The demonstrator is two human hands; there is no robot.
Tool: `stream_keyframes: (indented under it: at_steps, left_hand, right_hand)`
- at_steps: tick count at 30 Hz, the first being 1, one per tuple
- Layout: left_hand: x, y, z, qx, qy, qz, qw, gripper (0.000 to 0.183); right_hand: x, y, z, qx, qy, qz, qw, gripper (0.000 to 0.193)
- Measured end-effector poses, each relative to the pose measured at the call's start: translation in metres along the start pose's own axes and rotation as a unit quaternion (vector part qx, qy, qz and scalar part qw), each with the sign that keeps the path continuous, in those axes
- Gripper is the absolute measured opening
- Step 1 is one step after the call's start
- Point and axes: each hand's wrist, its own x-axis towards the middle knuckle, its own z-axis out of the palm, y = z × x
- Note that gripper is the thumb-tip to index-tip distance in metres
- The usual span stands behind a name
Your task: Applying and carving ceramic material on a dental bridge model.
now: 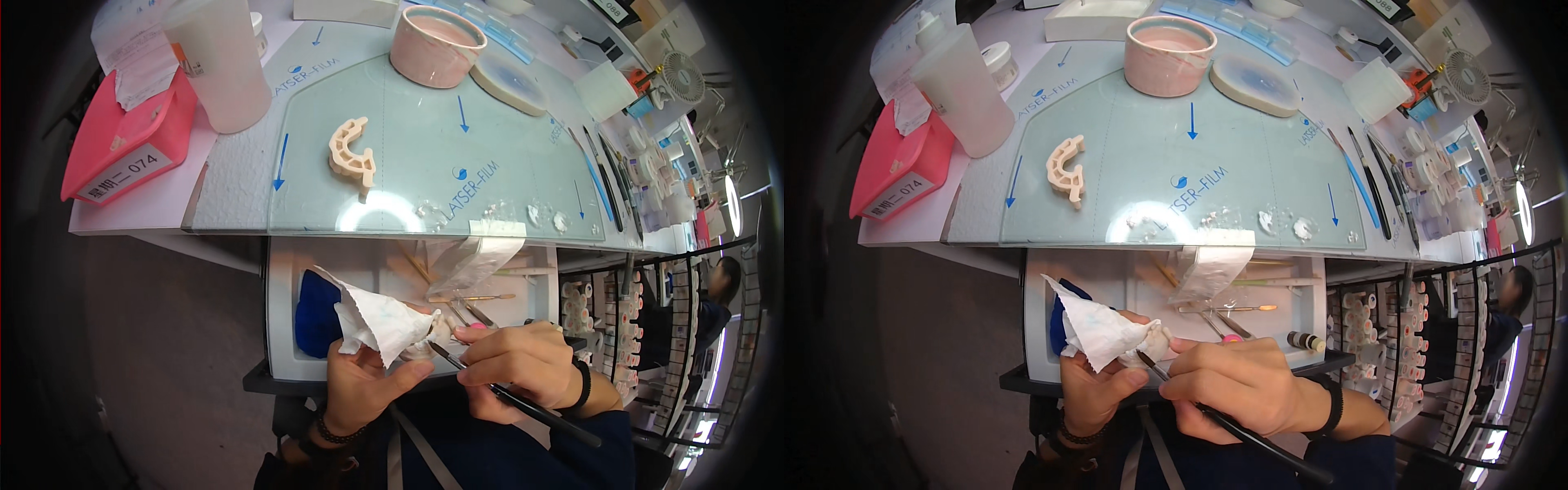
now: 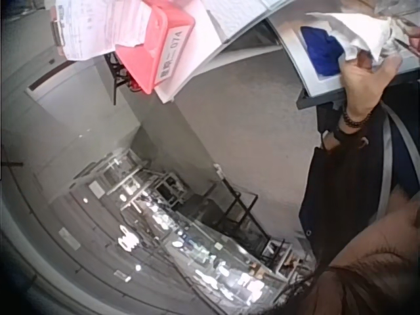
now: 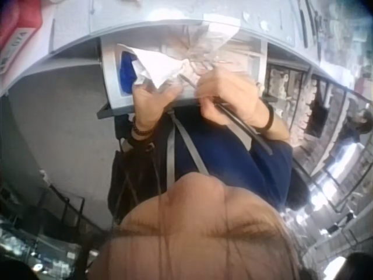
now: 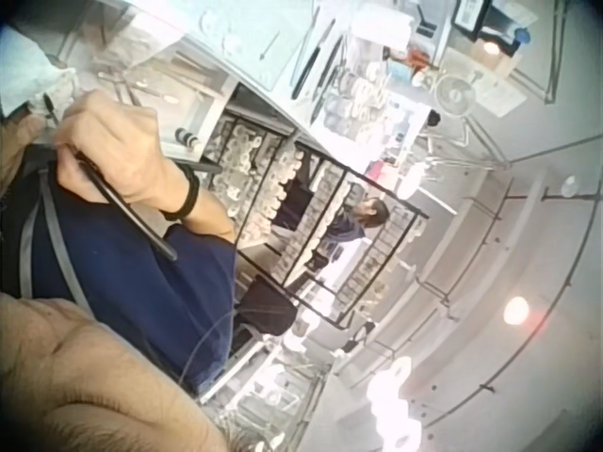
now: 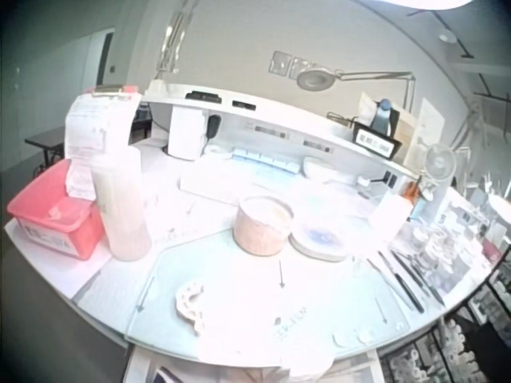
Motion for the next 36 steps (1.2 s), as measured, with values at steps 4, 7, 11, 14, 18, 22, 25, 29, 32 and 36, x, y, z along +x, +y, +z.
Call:
stream_keyframes:
  at_steps: [4,7,11,14,18,22,25,29,32,36]
  left_hand:
    - [0.000,0.001,0.000,-0.012,-0.001,0.004,1.000,0.049]
    - [0.001,-0.002,-0.002,-0.001,-0.005,0.013,1.000,0.050]
    - [0.001,-0.001,0.000,-0.006,0.002,0.012,1.000,0.051]
    - [0.000,0.000,0.001,-0.007,0.005,0.008,1.000,0.050]
    - [-0.002,-0.001,0.001,-0.010,0.014,0.010,1.000,0.050]
    - [-0.003,-0.001,0.000,-0.007,0.008,0.004,1.000,0.050]
    - [-0.004,-0.004,-0.001,-0.026,0.012,0.026,0.999,0.049]
    - [0.000,-0.010,0.003,-0.022,-0.005,0.042,0.999,0.048]
    - [-0.001,-0.004,0.007,-0.046,0.021,0.029,0.998,0.048]
    - [-0.004,-0.001,0.001,-0.033,0.035,0.015,0.999,0.044]
  right_hand:
    - [0.000,0.001,0.002,-0.005,0.000,-0.002,1.000,0.015]
    - [0.000,0.001,0.003,-0.012,0.017,-0.006,1.000,0.017]
    - [0.000,0.001,0.002,-0.006,0.004,-0.015,1.000,0.015]
    - [0.003,-0.002,-0.007,0.027,0.025,-0.006,0.999,0.014]
    - [0.006,-0.010,-0.041,0.029,0.110,0.017,0.993,0.012]
    - [0.037,-0.006,-0.085,-0.062,0.072,0.118,0.988,0.020]
    - [0.075,0.016,-0.102,0.073,0.072,0.209,0.973,0.040]
    - [0.130,0.054,-0.119,0.022,0.141,0.167,0.976,0.044]
    - [0.154,0.078,-0.119,-0.007,0.106,0.178,0.978,0.040]
    - [0.160,0.090,-0.143,-0.070,0.237,0.256,0.935,0.045]
